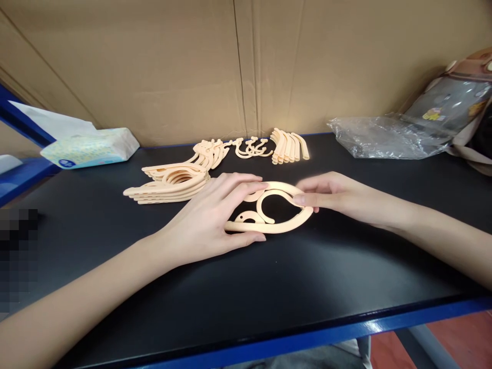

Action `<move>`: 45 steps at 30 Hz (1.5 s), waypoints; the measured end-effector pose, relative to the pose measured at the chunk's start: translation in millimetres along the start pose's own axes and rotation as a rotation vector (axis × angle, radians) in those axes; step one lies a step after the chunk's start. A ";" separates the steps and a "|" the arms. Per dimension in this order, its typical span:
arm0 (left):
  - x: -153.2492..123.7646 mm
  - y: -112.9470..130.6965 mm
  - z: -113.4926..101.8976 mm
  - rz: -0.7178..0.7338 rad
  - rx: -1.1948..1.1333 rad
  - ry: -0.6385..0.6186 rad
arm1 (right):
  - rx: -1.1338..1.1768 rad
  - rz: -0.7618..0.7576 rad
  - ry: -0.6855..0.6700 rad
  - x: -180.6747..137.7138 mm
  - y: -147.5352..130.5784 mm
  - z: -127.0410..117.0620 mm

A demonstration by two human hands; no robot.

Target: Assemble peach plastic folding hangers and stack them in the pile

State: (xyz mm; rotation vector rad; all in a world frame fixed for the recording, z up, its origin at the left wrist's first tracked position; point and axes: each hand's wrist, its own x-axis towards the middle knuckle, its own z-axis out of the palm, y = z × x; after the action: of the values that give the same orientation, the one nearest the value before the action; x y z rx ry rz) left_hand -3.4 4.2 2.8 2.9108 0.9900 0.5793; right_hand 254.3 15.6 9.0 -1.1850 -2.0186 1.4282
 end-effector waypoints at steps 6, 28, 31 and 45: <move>0.1 2.0 -1.3 0.003 0.001 0.005 | -0.020 -0.010 -0.022 -0.1 1.6 -0.9; 5.6 9.8 -21.5 -0.035 0.039 0.005 | 0.172 -0.082 0.033 9.1 7.2 4.3; 8.8 -2.7 -46.5 -0.126 0.026 -0.003 | 0.233 -0.019 0.013 17.5 10.0 -3.6; -39.1 -96.0 -95.0 -0.577 0.065 -0.144 | 0.047 -0.019 -0.088 28.0 8.4 -6.5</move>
State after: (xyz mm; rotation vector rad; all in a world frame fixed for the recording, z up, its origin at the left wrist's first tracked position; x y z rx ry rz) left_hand -121.3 47.9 65.6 2.4721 1.7412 0.3012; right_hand 246.6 43.1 -0.1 -1.0995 -2.0371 1.5342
